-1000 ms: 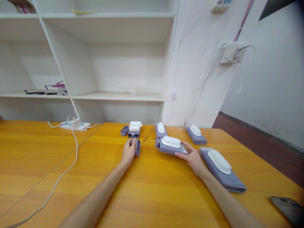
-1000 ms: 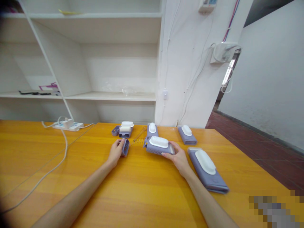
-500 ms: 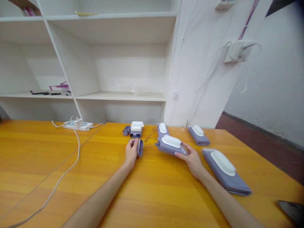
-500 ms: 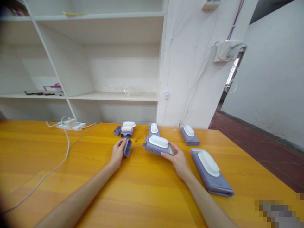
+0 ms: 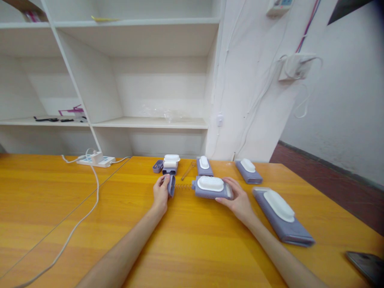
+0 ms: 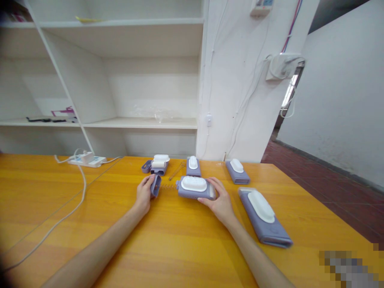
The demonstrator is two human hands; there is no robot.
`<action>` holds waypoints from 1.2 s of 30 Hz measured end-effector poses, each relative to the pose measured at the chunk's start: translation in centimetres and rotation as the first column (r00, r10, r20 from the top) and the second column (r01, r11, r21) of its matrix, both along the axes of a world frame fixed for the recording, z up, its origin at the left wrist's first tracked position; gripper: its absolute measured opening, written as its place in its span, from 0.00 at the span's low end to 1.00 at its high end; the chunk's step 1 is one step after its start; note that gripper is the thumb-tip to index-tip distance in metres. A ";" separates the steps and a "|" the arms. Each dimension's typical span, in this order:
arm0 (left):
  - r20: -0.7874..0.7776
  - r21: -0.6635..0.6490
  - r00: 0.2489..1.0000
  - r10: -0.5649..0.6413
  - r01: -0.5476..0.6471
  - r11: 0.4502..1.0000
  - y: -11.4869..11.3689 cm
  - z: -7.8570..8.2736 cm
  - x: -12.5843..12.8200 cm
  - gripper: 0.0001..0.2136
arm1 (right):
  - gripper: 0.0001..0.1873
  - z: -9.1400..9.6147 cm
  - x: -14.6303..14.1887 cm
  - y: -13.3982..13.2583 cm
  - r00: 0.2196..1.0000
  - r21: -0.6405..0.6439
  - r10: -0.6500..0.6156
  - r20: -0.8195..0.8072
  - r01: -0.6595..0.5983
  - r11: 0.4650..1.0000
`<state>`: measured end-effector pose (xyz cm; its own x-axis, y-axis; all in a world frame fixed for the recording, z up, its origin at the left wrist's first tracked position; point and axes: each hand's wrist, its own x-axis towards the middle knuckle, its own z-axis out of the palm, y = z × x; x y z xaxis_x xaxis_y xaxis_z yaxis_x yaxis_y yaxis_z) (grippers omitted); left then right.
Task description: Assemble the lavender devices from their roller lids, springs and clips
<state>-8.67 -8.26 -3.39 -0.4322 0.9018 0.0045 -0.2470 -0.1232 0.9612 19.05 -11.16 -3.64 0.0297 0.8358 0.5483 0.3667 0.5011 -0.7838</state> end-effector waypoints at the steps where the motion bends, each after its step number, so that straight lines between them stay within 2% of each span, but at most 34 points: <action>1: 0.009 0.001 1.000 0.011 -0.011 1.000 0.1 -0.1 0.0 0.25 | 0.33 0.0 -0.1 0.0 1.000 -0.014 0.005 -0.022 -0.005 1.000; 5: 0.029 0.011 0.998 0.048 -0.048 0.999 0.3 -0.3 -0.2 0.25 | 0.34 -0.1 -0.2 0.0 0.989 -0.096 0.014 -0.146 -0.028 0.995; 9: 0.034 0.028 0.998 0.062 -0.063 0.998 0.4 -0.3 -0.2 0.23 | 0.36 -0.3 0.0 -0.1 0.948 -0.245 0.020 -0.316 -0.102 0.964; 12: 0.032 0.034 0.998 0.047 -0.048 0.998 0.3 -0.4 -0.2 0.24 | 0.36 -0.4 0.4 0.0 0.923 -0.285 0.006 -0.384 -0.124 0.950; 20: -0.012 0.036 1.000 0.016 -0.016 0.999 0.3 -0.2 -0.2 0.25 | 0.36 -0.7 1.0 0.4 0.944 -0.276 -0.016 -0.328 -0.079 0.958; 26: -0.070 0.023 0.997 0.023 -0.022 1.000 0.2 -0.1 -0.3 0.26 | 0.33 -0.3 1.6 0.6 0.986 -0.172 -0.038 -0.160 0.010 0.985; 31: -0.126 0.034 0.992 0.010 -0.006 0.999 0.4 -0.4 -0.5 0.27 | 0.34 -0.3 1.5 0.7 0.982 -0.138 -0.027 -0.189 0.000 0.990; 36: -0.194 0.060 0.981 0.012 0.000 0.998 0.5 -0.6 -0.4 0.26 | 0.35 -0.5 1.4 0.5 0.957 -0.241 0.003 -0.290 -0.076 0.967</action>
<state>-9.10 -7.80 -3.99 -0.4230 0.8948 0.1426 -0.0552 -0.1825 0.9816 20.42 -10.65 -4.12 0.1187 0.9473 0.2974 0.0932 0.2876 -0.9532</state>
